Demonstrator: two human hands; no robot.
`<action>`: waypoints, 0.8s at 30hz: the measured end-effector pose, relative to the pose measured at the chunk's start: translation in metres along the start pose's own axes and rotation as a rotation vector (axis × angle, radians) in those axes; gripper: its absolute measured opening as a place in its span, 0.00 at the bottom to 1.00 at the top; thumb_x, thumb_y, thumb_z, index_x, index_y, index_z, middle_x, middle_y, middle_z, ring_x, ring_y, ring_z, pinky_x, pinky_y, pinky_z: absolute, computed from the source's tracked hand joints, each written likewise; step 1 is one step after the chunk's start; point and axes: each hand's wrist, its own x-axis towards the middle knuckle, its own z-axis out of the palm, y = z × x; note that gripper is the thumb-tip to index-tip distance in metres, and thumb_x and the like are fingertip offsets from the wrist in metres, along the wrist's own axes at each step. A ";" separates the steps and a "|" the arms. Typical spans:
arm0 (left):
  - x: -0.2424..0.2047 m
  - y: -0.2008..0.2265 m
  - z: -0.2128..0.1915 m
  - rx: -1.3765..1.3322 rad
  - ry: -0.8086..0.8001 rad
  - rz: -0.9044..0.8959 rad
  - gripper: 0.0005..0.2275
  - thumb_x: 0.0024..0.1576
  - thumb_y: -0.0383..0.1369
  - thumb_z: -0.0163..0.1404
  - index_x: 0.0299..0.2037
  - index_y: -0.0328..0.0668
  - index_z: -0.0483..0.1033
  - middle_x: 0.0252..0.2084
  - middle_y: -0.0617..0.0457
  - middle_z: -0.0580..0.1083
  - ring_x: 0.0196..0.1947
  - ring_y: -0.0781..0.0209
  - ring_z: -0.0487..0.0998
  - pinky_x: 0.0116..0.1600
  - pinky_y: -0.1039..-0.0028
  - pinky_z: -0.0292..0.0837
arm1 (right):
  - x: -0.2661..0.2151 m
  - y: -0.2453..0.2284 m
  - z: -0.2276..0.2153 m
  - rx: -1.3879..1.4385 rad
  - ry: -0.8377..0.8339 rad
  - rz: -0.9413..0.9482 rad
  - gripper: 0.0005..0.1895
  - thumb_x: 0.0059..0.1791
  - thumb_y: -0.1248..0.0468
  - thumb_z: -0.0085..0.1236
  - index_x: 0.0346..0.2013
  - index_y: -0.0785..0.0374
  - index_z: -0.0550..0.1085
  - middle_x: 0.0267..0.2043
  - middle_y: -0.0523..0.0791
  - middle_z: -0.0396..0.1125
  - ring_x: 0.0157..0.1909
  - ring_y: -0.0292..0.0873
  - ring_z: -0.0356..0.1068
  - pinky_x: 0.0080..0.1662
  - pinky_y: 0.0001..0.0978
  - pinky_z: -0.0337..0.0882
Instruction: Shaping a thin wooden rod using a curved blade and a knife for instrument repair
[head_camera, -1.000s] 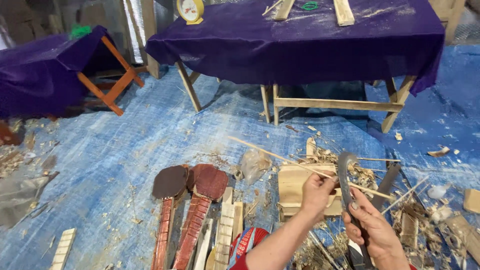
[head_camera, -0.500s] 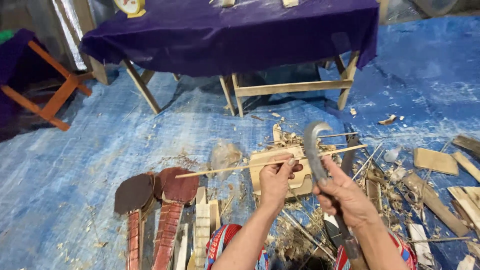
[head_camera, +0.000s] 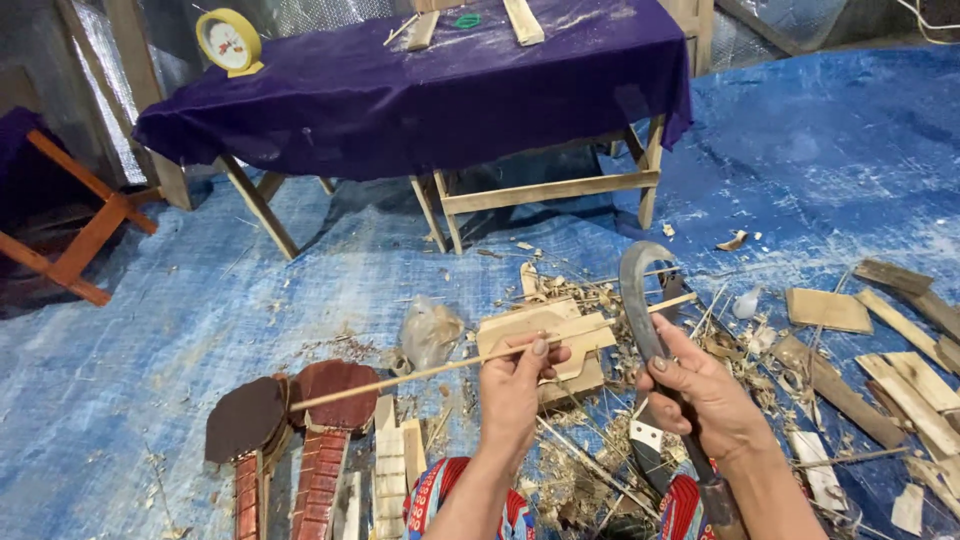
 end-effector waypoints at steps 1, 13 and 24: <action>-0.001 -0.001 0.002 0.001 0.000 0.004 0.05 0.61 0.21 0.51 0.45 0.32 0.76 0.38 0.38 0.82 0.38 0.52 0.86 0.34 0.77 0.73 | -0.004 -0.001 0.009 0.000 -0.003 -0.002 0.45 0.45 0.68 0.58 0.76 0.43 0.57 0.26 0.50 0.70 0.12 0.35 0.58 0.13 0.22 0.51; -0.005 -0.008 -0.006 0.168 -0.078 0.220 0.04 0.59 0.25 0.55 0.42 0.36 0.80 0.36 0.48 0.82 0.35 0.62 0.82 0.35 0.75 0.77 | -0.026 0.023 0.056 0.006 -0.086 0.116 0.50 0.44 0.71 0.61 0.76 0.43 0.52 0.24 0.54 0.70 0.12 0.37 0.60 0.12 0.24 0.53; -0.011 0.013 -0.023 0.259 -0.091 0.311 0.05 0.61 0.23 0.50 0.43 0.36 0.78 0.42 0.43 0.83 0.41 0.55 0.87 0.43 0.73 0.83 | -0.036 -0.012 0.050 -0.033 -0.004 0.081 0.42 0.49 0.72 0.53 0.77 0.44 0.59 0.21 0.47 0.70 0.10 0.30 0.58 0.11 0.17 0.56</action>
